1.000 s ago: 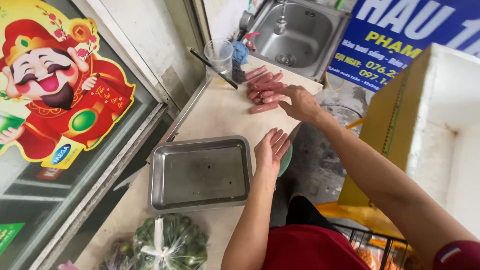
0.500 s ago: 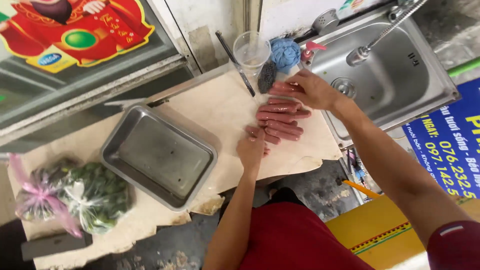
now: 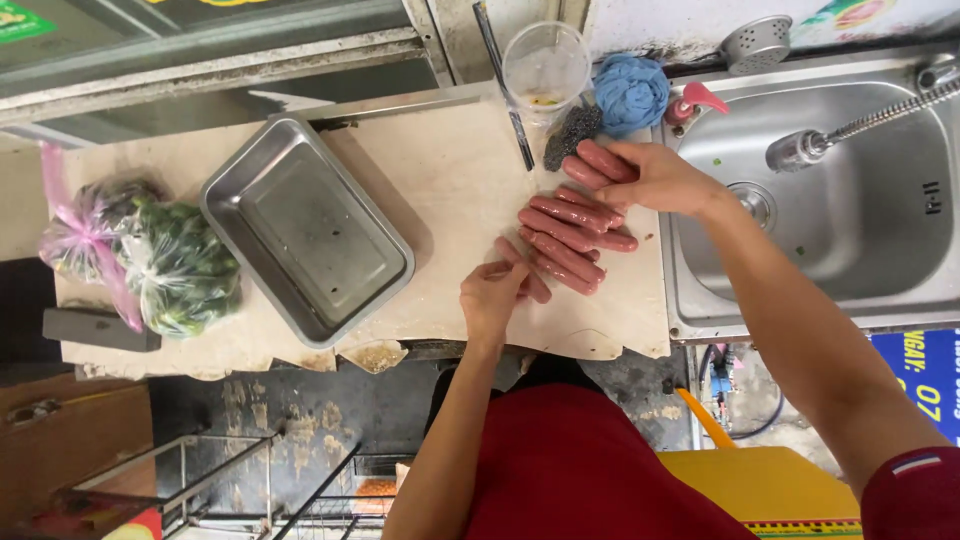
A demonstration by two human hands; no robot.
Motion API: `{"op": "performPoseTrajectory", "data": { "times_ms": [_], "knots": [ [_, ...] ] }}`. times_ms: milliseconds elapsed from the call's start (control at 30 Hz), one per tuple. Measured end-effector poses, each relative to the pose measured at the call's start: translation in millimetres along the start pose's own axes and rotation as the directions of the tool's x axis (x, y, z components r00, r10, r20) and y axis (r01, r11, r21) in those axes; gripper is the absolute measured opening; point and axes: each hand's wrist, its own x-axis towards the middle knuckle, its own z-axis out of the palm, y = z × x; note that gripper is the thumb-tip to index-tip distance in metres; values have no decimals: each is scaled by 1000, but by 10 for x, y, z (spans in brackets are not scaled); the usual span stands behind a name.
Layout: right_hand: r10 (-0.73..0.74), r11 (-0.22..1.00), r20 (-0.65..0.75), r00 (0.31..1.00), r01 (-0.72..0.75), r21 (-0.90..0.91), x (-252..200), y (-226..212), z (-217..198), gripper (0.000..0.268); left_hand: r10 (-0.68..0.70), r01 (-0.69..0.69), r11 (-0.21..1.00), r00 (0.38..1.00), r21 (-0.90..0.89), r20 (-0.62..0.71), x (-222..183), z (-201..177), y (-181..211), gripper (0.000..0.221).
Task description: The person is opening sausage packaging, transferring them to a bowl, and then slicing several sausages on a wooden cutting board using a cleaver.
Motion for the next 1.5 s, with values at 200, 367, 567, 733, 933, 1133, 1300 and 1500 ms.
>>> {"op": "performPoseTrajectory", "data": {
  "times_ms": [200,367,567,733,933,1133,1300,1500],
  "knots": [
    [118,992,4,993,-117,-45,-120,-216,255,61,-42,145,820,980,-554,193,-391,433,-230,61],
    [207,978,56,977,-207,-21,-104,-245,347,57,-125,83,841,991,-535,-42,-202,844,74,64],
    [185,945,98,978,-204,256,-79,-78,469,71,-71,38,900,996,-434,-60,-75,727,410,59],
    [41,887,97,994,-81,455,-156,90,586,86,100,-83,911,995,-404,20,39,728,366,57],
    [-156,918,-75,985,172,356,-289,-667,732,75,366,-347,863,930,-367,-17,-243,421,1117,51],
    [-287,870,-2,958,261,418,-65,-1339,1272,72,459,-425,833,888,-354,15,-478,-380,1611,43],
    [-91,940,90,992,55,336,274,-1791,2190,65,357,-393,856,919,-335,-166,-603,-1381,1585,37],
    [-135,965,298,945,56,258,792,-2700,3969,76,407,-494,678,869,-543,-283,-546,-3262,1338,30]
  ]
}}
